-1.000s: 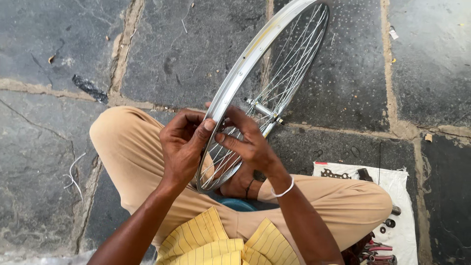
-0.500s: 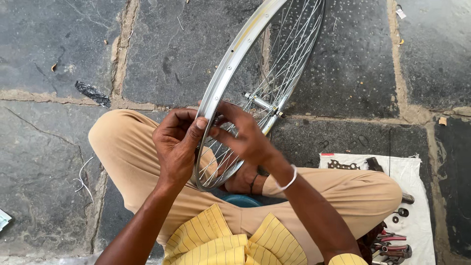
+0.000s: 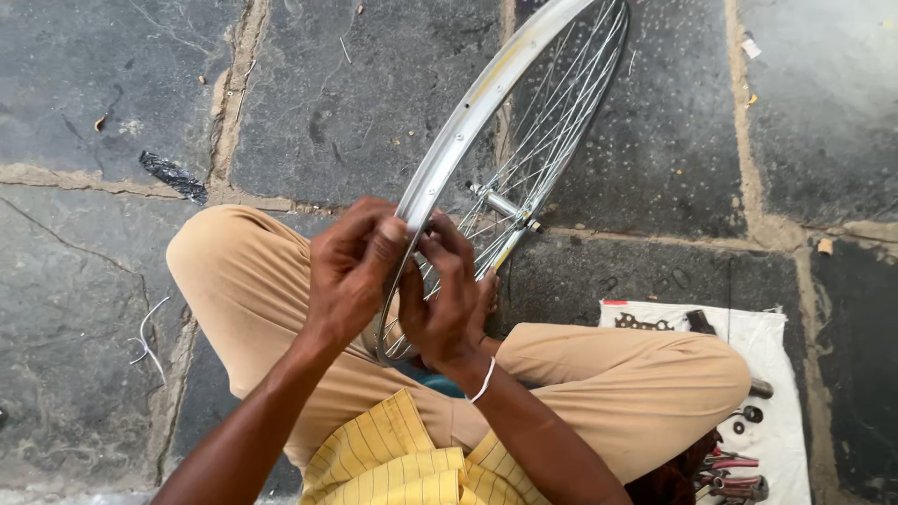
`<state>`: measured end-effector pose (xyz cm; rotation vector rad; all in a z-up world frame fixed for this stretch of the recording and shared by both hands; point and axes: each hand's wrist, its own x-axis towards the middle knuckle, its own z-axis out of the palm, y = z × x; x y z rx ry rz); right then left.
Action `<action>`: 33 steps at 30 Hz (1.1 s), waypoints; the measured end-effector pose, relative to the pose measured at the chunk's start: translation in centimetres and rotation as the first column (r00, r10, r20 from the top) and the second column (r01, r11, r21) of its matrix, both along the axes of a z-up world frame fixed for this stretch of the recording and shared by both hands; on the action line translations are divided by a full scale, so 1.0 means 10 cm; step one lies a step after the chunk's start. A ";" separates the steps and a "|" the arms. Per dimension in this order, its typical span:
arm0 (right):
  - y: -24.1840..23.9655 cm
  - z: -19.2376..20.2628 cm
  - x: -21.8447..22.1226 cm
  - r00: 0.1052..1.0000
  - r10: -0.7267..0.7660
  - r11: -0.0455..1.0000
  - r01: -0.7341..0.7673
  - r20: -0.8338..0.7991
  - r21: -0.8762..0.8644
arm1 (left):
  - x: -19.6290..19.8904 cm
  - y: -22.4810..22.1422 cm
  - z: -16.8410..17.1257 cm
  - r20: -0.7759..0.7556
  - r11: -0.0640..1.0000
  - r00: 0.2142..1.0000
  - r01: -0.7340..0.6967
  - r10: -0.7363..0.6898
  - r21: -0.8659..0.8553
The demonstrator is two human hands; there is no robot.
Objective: The person sits on the floor and inserts spokes into the hub of a bicycle wheel rim by hand.
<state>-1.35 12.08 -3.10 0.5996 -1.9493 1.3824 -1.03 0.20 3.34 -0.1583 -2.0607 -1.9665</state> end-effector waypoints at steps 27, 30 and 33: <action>-0.04 0.12 0.11 0.994 -0.089 0.987 0.097 -0.068 0.129 | 0.07 0.01 -0.24 0.044 0.983 0.982 -0.182 0.182 0.005; 0.07 0.13 0.11 0.996 -0.018 0.994 0.027 -0.085 0.102 | 0.09 -0.08 -0.29 -0.007 0.973 0.999 0.041 -0.040 0.228; 0.44 0.19 -0.31 0.688 0.585 0.811 -0.498 0.431 -0.307 | 0.06 0.02 -0.30 0.159 0.978 0.981 -0.139 0.114 0.157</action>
